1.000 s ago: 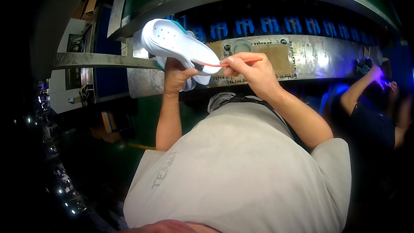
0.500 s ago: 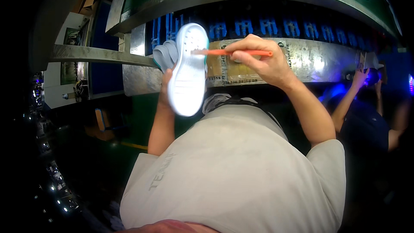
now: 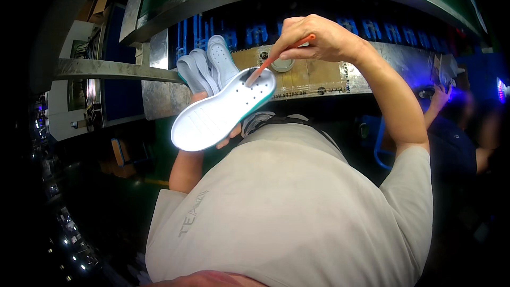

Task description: The person retrieves shoe soles from a conveyor belt, dips a brush into a container of adhesive, and applies the adhesive around the shoe soles by hand.

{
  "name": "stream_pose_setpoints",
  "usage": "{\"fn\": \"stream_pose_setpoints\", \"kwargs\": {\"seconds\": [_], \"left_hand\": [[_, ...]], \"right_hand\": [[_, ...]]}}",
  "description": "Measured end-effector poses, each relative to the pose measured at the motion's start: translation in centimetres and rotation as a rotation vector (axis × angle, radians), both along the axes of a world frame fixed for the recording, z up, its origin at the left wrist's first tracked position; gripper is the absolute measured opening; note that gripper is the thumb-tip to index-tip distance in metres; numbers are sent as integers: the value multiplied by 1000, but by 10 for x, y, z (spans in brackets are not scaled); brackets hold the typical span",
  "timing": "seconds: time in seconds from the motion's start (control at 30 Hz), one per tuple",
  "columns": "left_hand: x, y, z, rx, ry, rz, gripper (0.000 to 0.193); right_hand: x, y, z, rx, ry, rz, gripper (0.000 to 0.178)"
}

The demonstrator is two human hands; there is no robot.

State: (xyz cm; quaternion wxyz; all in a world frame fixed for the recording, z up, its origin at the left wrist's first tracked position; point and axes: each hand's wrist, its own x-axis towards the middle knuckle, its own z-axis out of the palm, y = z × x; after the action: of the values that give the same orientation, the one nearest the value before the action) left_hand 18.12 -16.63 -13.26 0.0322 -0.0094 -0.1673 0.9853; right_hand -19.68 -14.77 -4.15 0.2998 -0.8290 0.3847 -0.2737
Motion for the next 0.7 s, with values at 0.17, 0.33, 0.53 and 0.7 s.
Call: {"fn": "stream_pose_setpoints", "kwargs": {"seconds": [0.17, 0.33, 0.53, 0.7], "left_hand": [[-9, 0, 9, -391, -136, 189, 92], [-27, -1, 35, -996, -526, 366, 91], [-40, -5, 25, -1120, -520, 312, 91], [-48, -33, 13, -883, -285, 144, 83]], "right_hand": [[-10, 12, -16, 60, -97, -160, 22], [-3, 30, -29, 204, -167, -332, 20], [-9, 49, -27, 391, -479, -510, 21], [-37, 99, -70, 196, -969, -864, 25]]}}
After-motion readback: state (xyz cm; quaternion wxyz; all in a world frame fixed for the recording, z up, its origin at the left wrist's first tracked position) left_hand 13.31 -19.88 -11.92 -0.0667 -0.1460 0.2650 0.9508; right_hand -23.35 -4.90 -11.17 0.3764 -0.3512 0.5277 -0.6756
